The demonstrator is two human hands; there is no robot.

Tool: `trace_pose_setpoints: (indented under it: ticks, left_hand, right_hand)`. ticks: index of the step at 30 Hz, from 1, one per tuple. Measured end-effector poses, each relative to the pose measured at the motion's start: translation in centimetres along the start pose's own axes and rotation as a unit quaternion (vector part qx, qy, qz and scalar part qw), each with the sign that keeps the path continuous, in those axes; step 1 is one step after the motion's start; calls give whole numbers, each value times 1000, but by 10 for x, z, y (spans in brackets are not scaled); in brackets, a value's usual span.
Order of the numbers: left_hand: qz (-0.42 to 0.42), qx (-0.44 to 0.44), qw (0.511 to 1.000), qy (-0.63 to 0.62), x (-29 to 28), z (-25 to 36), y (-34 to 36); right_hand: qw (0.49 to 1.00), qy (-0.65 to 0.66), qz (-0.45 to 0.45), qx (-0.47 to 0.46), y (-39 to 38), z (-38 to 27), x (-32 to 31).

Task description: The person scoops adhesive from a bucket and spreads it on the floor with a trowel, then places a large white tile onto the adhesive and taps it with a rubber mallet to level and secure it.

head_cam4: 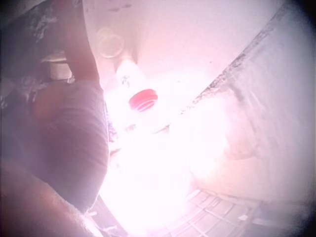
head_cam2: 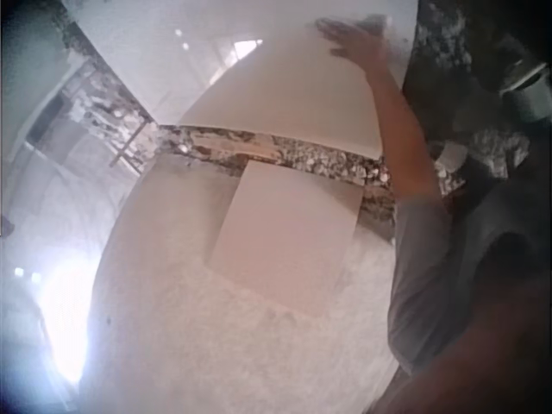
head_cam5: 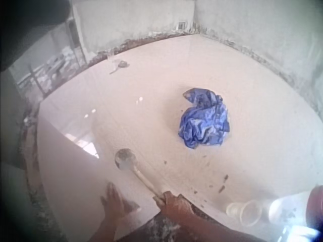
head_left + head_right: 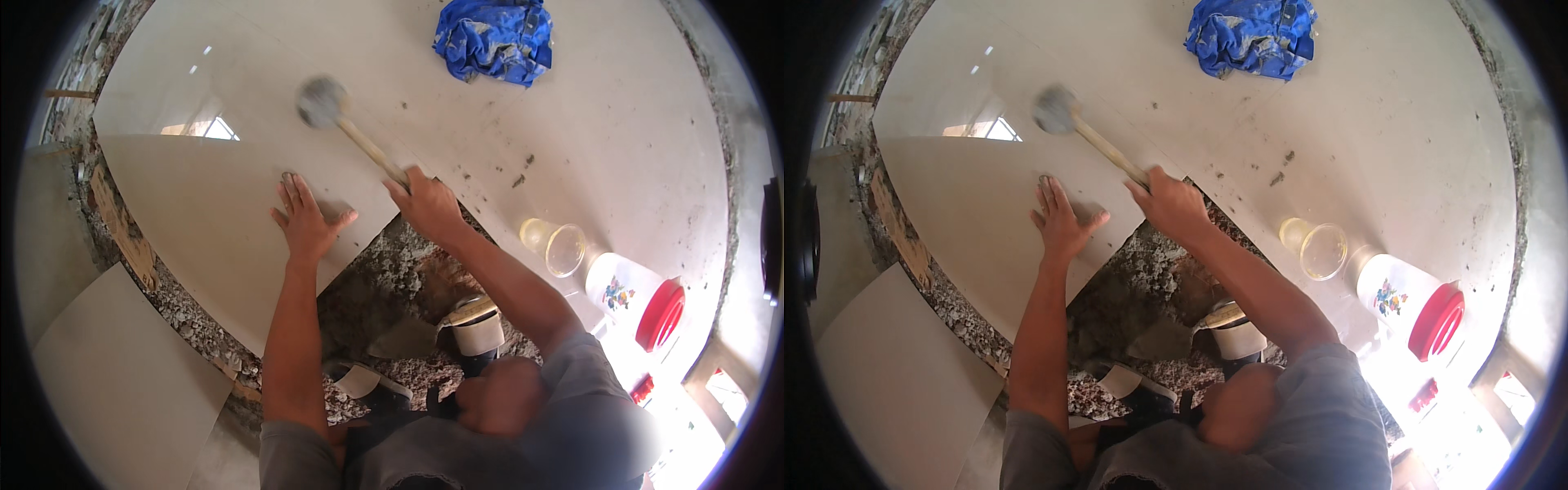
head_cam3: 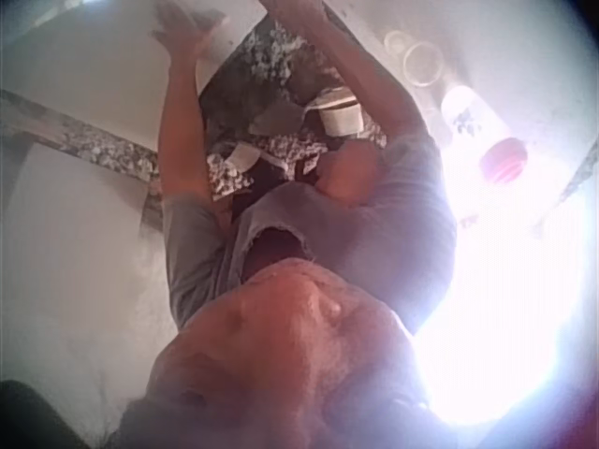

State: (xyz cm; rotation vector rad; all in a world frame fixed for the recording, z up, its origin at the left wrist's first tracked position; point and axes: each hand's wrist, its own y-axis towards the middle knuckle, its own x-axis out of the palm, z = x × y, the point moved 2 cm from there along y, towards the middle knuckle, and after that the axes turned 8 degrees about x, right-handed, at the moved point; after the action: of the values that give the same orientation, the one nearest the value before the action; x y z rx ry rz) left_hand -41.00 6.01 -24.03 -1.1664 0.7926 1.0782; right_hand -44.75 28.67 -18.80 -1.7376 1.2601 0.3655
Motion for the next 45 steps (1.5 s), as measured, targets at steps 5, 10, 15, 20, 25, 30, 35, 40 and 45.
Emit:
trace_pose_setpoints:
  ticks: [5,10,15,20,25,30,35,40,45]
  left_hand:
    - [3,3,1000,13,6,-2,1]
    - [23,21,999,-13,5,-5,0]
    - [1,88,993,79,-1,39,12]
    - [14,251,967,32,30,151,25]
    - [26,267,961,73,40,148,22]
    - [9,280,956,81,29,103,14]
    - [3,-5,1000,2,-26,-5,6]
    - [-63,-104,992,-17,-31,-39,4]
    - [-66,-105,992,-9,-33,-37,8]
  right_hand:
    - [999,8,-32,-7,-47,45,0]
    - [995,-3,-75,63,-73,67,-9]
    - [986,147,-20,74,-100,88,-29]
    - [969,219,96,60,-110,105,-44]
    - [960,252,73,93,-105,110,-46]
    - [970,222,55,77,-102,101,-41]
    - [982,174,69,-38,-102,77,-46]
    - [942,161,124,-266,-94,51,-38]
    - [998,-34,-27,-38,-65,35,-6]
